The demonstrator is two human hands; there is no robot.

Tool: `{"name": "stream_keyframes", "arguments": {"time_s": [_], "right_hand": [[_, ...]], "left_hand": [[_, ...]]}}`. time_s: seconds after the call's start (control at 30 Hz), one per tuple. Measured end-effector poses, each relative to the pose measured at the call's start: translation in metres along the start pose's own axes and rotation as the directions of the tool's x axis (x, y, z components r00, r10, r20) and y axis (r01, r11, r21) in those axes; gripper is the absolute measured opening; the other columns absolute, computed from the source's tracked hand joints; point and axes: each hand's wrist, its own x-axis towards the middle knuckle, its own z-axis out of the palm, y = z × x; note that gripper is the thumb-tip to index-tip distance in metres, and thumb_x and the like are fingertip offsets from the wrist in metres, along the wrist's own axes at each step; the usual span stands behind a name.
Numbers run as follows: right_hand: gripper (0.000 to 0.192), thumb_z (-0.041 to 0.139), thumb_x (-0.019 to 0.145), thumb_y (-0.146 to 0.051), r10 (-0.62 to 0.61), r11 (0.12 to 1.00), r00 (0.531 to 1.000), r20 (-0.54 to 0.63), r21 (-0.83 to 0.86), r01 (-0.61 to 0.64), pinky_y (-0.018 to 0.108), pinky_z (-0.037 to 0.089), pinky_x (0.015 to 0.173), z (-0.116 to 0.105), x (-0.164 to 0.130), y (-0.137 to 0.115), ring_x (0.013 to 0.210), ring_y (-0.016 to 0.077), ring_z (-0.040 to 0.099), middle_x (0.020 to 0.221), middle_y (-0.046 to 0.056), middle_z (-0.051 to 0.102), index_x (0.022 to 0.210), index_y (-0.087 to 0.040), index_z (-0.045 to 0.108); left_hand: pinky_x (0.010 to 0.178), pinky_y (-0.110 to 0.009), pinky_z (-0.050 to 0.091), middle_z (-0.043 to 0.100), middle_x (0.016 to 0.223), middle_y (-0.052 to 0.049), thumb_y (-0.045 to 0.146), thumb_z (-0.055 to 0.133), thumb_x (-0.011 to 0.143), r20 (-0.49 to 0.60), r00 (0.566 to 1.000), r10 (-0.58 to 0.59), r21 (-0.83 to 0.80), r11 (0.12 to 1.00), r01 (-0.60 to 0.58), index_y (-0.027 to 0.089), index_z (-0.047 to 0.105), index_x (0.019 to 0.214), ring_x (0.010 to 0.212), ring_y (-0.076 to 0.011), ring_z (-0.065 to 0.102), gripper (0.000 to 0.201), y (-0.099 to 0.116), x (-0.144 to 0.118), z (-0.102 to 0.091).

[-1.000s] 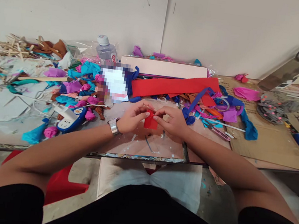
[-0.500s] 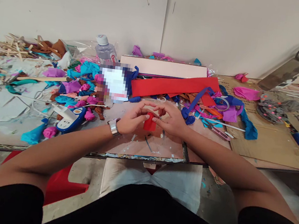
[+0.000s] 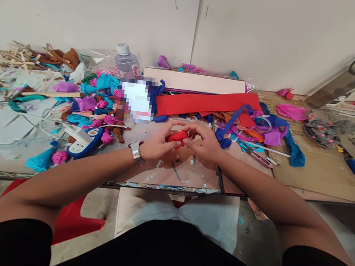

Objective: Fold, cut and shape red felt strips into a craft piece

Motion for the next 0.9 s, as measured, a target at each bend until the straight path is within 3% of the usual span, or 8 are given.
{"name": "stream_keyframes", "arguments": {"time_s": [0.27,0.47,0.6,0.8,0.9], "right_hand": [[0.047,0.08,0.092,-0.063,0.129,0.987,0.99,-0.049,0.106,-0.123,0.032,0.054,0.074,0.0021,0.0001,0.0067,0.077,0.0159,0.065,0.098,0.005,0.075,0.112,-0.022,0.071],[0.052,0.087,0.084,-0.065,0.241,0.947,0.966,-0.097,0.242,-0.212,0.031,0.053,0.072,0.0019,0.0021,0.0077,0.075,0.0157,0.063,0.089,0.002,0.07,0.106,-0.021,0.069],[0.059,0.092,0.076,-0.067,0.319,0.907,0.938,-0.135,0.332,-0.26,0.029,0.052,0.069,0.0028,0.0042,0.0095,0.073,0.0143,0.059,0.087,0.0,0.066,0.103,-0.022,0.066],[0.063,0.097,0.068,-0.066,0.38,0.836,0.915,-0.135,0.474,-0.277,0.029,0.055,0.073,0.0034,0.0071,0.0089,0.077,0.0145,0.059,0.089,0.0,0.066,0.097,-0.022,0.063],[0.061,0.095,0.071,-0.067,0.391,0.823,0.913,-0.121,0.49,-0.288,0.029,0.056,0.072,0.0028,0.0074,0.008,0.075,0.014,0.059,0.089,0.001,0.066,0.099,-0.022,0.065]], "left_hand": [[0.078,-0.029,0.06,0.077,0.102,-0.006,0.016,0.072,0.09,-0.04,0.999,-0.017,0.065,0.998,0.019,0.021,0.049,0.145,0.087,-0.0164,0.076,0.059,-0.0002,0.0005,-0.0037],[0.08,-0.031,0.06,0.073,0.112,-0.007,0.018,0.075,0.086,-0.161,0.986,0.039,0.13,0.991,-0.018,0.02,0.06,0.133,0.083,-0.0147,0.071,0.05,-0.0019,0.0041,-0.0039],[0.078,-0.029,0.057,0.07,0.117,-0.006,0.02,0.075,0.085,-0.291,0.953,0.084,0.107,0.993,-0.055,0.022,0.063,0.126,0.09,-0.0161,0.067,0.043,-0.0051,0.0062,-0.0059],[0.084,-0.035,0.055,0.071,0.115,-0.007,0.034,0.068,0.098,-0.366,0.918,0.152,0.115,0.986,-0.117,0.024,0.069,0.117,0.093,-0.0192,0.063,0.022,-0.0017,0.0069,-0.0092],[0.085,-0.036,0.053,0.07,0.106,-0.006,0.046,0.068,0.103,-0.368,0.913,0.174,0.156,0.98,-0.124,0.024,0.072,0.113,0.09,-0.0196,0.062,0.025,-0.0009,0.0066,-0.0105]]}}
